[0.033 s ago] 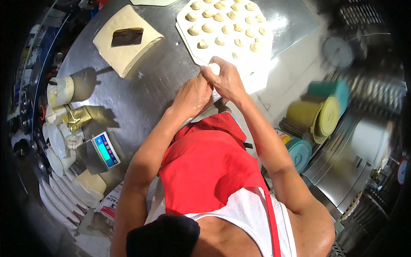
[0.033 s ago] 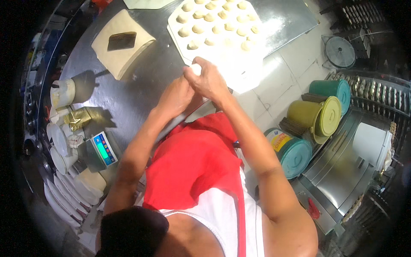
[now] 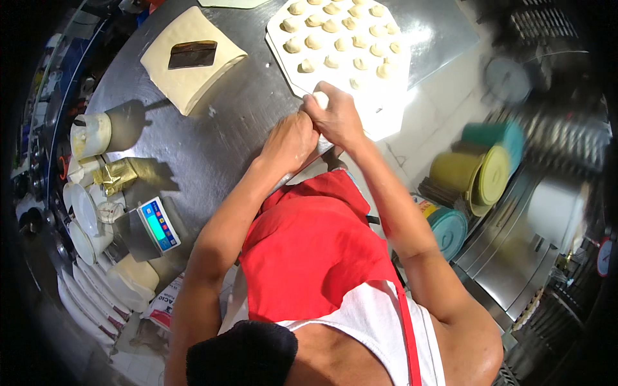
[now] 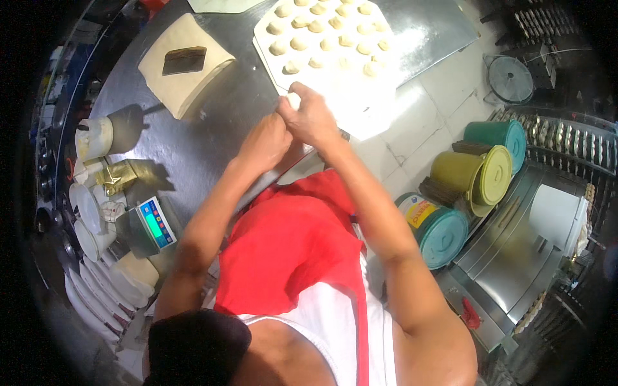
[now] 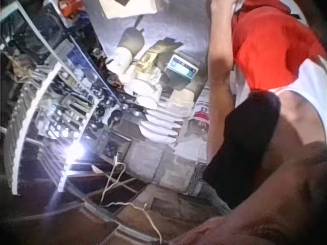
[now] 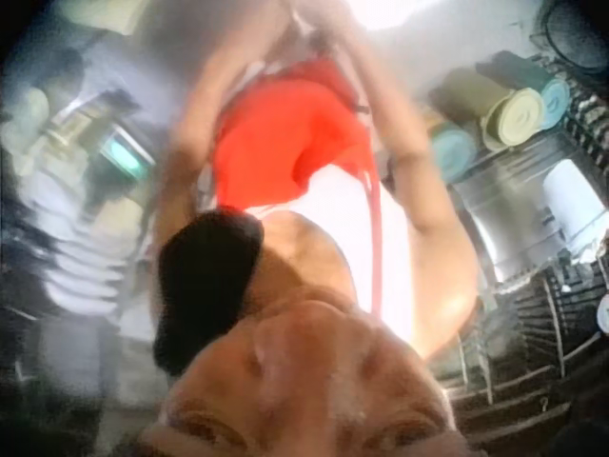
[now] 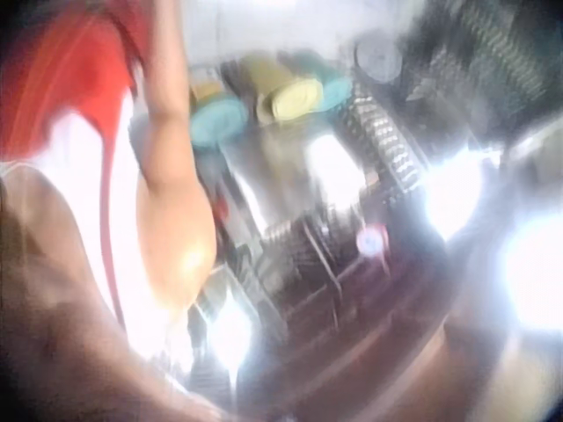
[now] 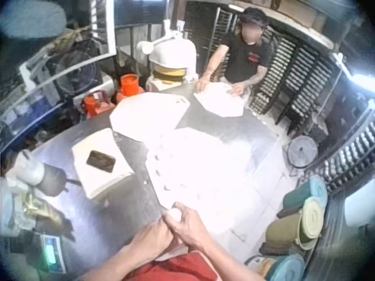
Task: The person prepares pieces of dough by rolling a long strip on a table, cutting it into small portions with a bench scraper, and placing the portions into recessed slots on a board.
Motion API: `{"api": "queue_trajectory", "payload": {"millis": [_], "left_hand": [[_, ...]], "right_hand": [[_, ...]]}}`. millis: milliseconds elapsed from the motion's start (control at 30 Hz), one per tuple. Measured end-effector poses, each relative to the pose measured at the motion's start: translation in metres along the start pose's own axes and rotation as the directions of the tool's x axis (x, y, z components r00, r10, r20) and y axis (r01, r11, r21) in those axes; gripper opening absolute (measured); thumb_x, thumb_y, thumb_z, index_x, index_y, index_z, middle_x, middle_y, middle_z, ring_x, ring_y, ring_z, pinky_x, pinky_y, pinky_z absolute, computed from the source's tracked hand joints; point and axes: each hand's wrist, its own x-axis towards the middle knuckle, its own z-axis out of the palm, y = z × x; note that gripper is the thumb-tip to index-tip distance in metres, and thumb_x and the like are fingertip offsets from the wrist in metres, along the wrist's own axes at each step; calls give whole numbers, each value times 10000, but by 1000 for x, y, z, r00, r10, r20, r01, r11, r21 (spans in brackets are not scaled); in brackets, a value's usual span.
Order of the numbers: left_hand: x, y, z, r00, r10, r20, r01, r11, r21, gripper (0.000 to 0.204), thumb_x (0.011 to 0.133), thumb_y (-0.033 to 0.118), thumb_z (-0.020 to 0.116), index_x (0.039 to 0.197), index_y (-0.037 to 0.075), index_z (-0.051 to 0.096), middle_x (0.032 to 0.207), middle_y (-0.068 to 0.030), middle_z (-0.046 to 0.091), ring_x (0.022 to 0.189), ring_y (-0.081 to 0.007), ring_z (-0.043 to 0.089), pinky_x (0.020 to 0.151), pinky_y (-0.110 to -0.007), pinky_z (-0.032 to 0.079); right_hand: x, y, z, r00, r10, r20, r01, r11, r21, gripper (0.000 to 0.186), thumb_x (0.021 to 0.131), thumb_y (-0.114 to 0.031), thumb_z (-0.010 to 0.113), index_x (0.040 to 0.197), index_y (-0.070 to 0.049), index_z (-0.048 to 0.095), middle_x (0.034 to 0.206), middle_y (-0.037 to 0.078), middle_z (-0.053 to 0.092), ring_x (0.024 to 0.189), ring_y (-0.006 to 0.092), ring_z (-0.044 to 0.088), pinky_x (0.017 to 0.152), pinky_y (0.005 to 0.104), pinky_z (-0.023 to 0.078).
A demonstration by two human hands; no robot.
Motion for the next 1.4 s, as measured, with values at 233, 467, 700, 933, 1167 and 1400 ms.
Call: {"api": "queue_trajectory", "payload": {"millis": [233,467,700,933,1167,1400], "left_hand": [[12,-77,51,990,-110,-85,83,959,-272,283,983,173,619,1196,-11,586,1124,-289,715,1148,-508,659,955,-561,546],[28,-58,64,931,-345,-119,301,910,-285,312,1033,240,532,1094,-60,594,1038,-358,690,1040,-568,649,888,-586,515],[27,-38,88,905,-402,-138,338,878,-339,277,1027,248,552,1122,-5,614,1016,-330,702,1011,-547,667,857,-588,521],[40,-38,99,920,-371,-130,325,903,-282,279,1020,251,562,1119,-5,615,1029,-331,709,1012,-544,671,854,-590,523],[34,-46,93,948,-287,-141,266,953,-148,321,1031,291,574,1122,-14,615,1031,-344,704,1022,-548,668,859,-603,519],[25,-51,75,955,-297,-6,296,952,-81,408,1016,334,540,1170,-23,663,1153,-344,704,1120,-525,670,942,-572,520]], "right_hand": [[-29,-19,23,948,-252,194,232,965,120,328,1012,-318,687,1010,8,654,713,212,603,645,256,555,687,424,509],[85,108,-22,894,-445,63,434,819,-375,254,918,-126,708,1161,-100,777,1189,210,682,980,420,661,904,515,548],[83,130,-95,962,-255,-95,224,940,-257,414,872,-72,765,1278,-147,730,1223,147,629,1069,367,617,876,483,550],[87,177,-134,932,-352,-84,317,906,-280,226,940,-21,685,1162,-61,694,1010,147,709,997,366,685,902,443,556],[53,204,-155,941,47,-335,30,975,222,226,1020,-183,697,1172,-18,674,1001,119,759,932,214,718,878,364,559],[-65,238,-124,875,471,-112,-408,842,354,291,1053,-302,703,1098,-31,607,930,79,712,740,161,677,645,318,573]]}}
